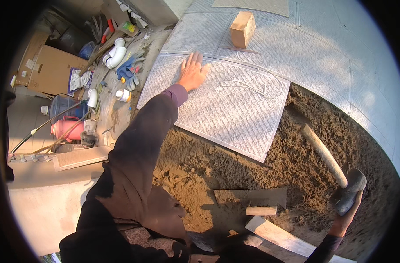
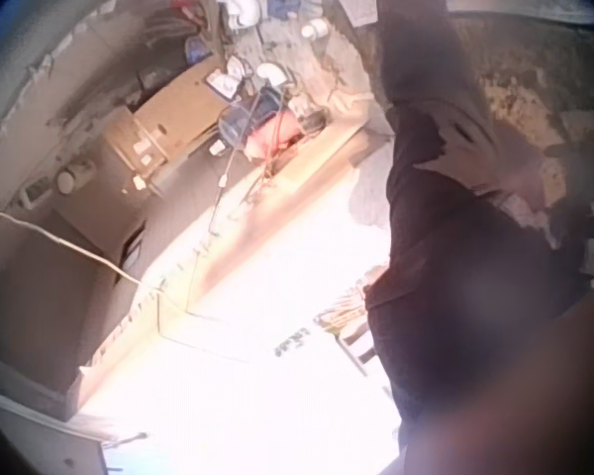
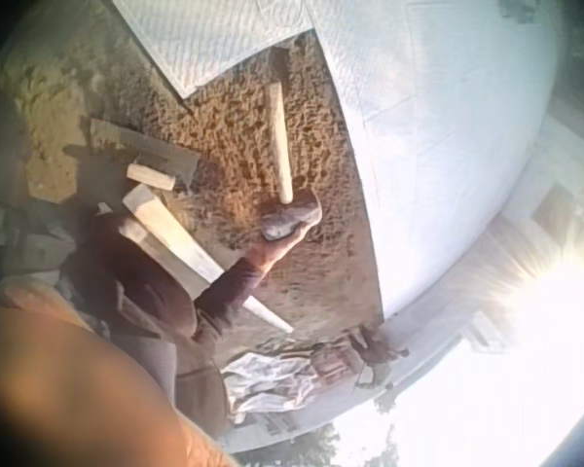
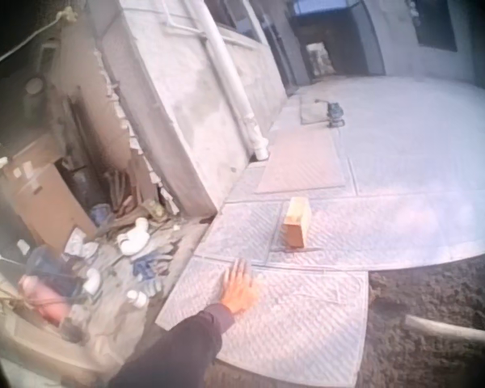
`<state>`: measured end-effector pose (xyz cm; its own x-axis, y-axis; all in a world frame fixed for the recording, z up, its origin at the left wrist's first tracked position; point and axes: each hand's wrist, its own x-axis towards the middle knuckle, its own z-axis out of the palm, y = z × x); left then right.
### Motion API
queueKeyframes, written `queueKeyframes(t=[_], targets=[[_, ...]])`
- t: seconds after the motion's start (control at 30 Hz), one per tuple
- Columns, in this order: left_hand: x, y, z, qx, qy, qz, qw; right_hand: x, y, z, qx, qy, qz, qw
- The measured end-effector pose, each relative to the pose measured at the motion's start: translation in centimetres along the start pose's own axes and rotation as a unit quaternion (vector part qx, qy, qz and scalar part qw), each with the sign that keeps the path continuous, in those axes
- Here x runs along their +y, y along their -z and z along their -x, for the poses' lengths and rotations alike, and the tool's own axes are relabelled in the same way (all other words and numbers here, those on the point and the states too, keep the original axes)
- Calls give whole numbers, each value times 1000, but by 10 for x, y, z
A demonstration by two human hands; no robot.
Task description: The person kneels to install a long white tile trim along the edge of a tiled floor. They use a rubber mallet to tap the trim into place and a trowel to adjust the underlying sand or mortar. The person repeatedly checks alignment and taps the trim to secure it.
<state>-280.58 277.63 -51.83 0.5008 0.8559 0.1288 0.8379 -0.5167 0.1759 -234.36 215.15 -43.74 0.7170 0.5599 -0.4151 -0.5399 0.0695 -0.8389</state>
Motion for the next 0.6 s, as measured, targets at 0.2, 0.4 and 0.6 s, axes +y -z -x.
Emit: queueKeyframes(t=[0.2, 0.4, 0.6], targets=[[13, 52, 53, -22, 132, 44, 990, 4, -56, 29, -131, -13, 109, 985], [176, 105, 231, -332, -228, 431, 808, 21, -150, 61, -238, -8, 269, 933], [155, 124, 313, -452, -159, 383, 790, 40, -192, 91, -285, -3, 300, 910]])
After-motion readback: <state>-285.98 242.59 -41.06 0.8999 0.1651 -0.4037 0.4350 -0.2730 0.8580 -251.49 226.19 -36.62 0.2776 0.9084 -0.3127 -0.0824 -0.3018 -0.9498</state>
